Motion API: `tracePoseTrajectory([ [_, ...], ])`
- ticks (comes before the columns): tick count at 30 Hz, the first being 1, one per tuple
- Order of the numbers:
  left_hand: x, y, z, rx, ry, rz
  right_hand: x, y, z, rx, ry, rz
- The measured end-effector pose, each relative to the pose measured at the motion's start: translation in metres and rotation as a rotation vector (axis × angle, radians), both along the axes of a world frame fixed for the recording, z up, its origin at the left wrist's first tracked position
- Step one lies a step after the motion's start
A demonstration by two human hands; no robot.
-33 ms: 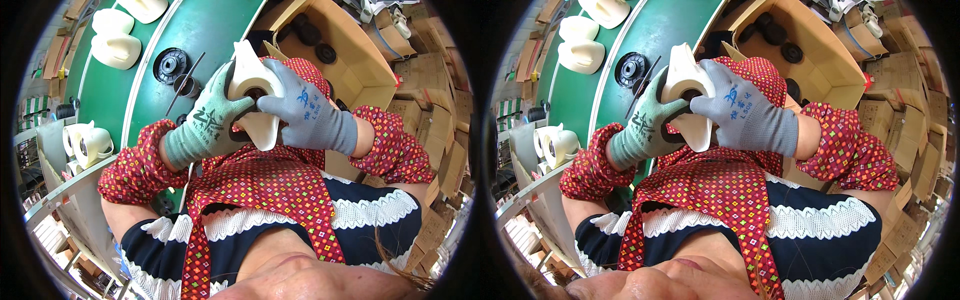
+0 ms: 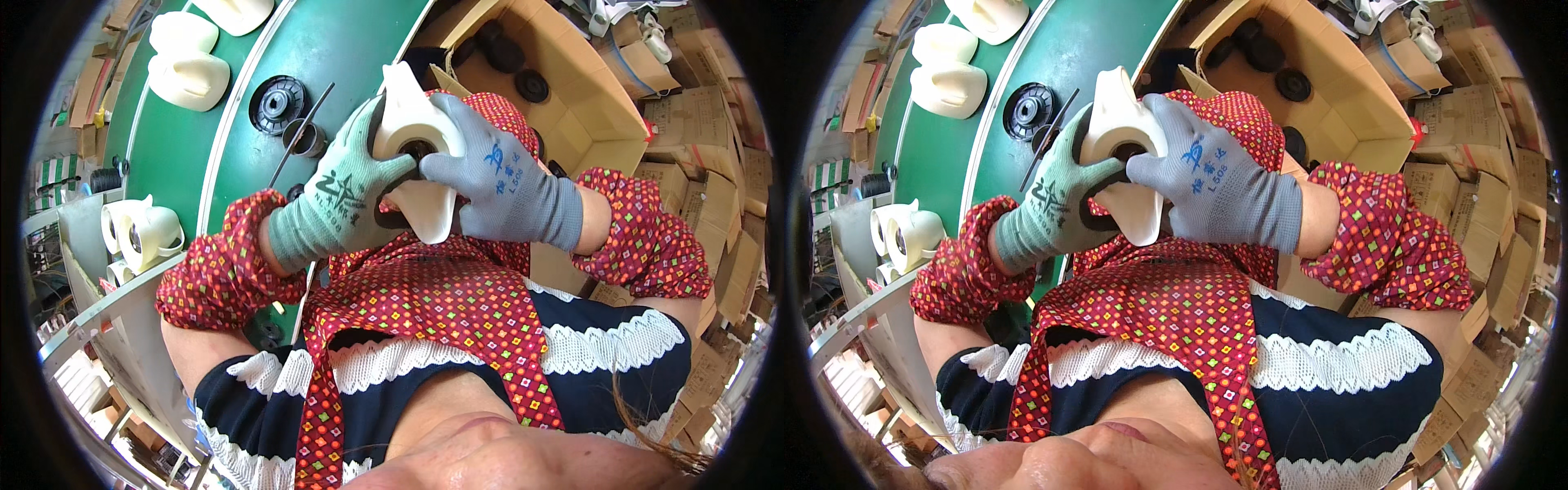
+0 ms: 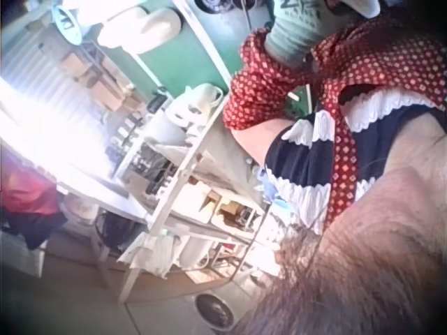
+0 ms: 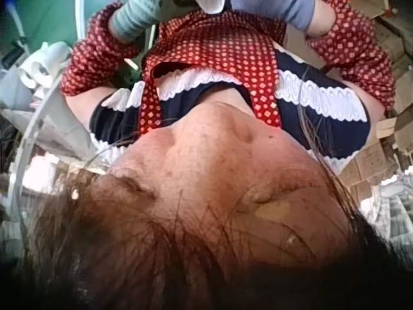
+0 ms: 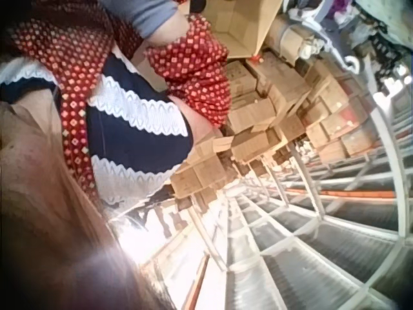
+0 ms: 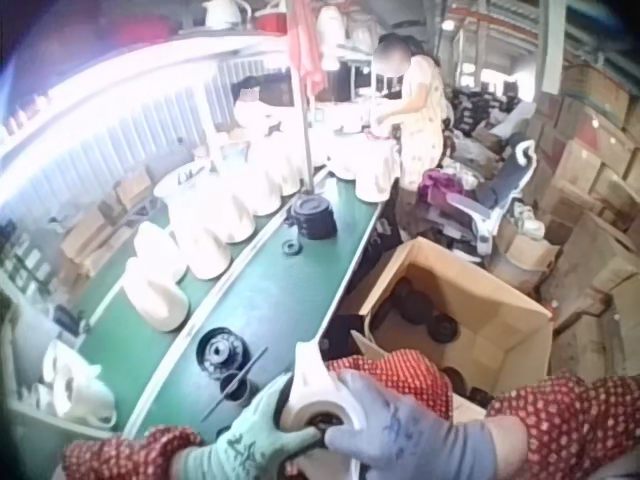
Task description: The person assembles white plastic kettles by inserting black circular components into the base and securing black lids on top. The person handles each kettle one at a time, places the assembled units on a green workbench, and occasionally retrieves additional parts from a nearby cardboard box.
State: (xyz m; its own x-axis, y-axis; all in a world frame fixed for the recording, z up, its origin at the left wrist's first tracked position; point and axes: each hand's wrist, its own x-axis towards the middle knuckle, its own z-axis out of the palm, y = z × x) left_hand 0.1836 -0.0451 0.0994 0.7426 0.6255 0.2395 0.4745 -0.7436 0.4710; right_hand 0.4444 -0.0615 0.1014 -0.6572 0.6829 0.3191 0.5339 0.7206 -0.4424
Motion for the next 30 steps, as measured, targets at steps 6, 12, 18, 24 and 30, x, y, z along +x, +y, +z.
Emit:
tracePoseTrajectory([
  [6, 0.002, 0.01, -0.002, -0.091, -0.086, 0.029, 0.007, 0.005, 0.002, -0.044, 0.053, -0.024],
  [12, 0.0, 0.006, -0.003, -0.063, -0.146, 0.116, 0.011, 0.006, -0.011, -0.064, 0.249, -0.074],
  [18, 0.002, 0.011, 0.004, -0.028, -0.142, 0.108, 0.012, 0.009, -0.025, -0.105, 0.3, -0.114],
  [24, -0.003, 0.012, 0.001, -0.097, -0.153, 0.135, 0.026, 0.014, -0.009, 0.092, 0.218, -0.051],
  [30, -0.001, 0.015, 0.004, -0.074, 0.034, 0.099, -0.001, 0.015, 0.01, 0.444, -0.204, 0.021],
])
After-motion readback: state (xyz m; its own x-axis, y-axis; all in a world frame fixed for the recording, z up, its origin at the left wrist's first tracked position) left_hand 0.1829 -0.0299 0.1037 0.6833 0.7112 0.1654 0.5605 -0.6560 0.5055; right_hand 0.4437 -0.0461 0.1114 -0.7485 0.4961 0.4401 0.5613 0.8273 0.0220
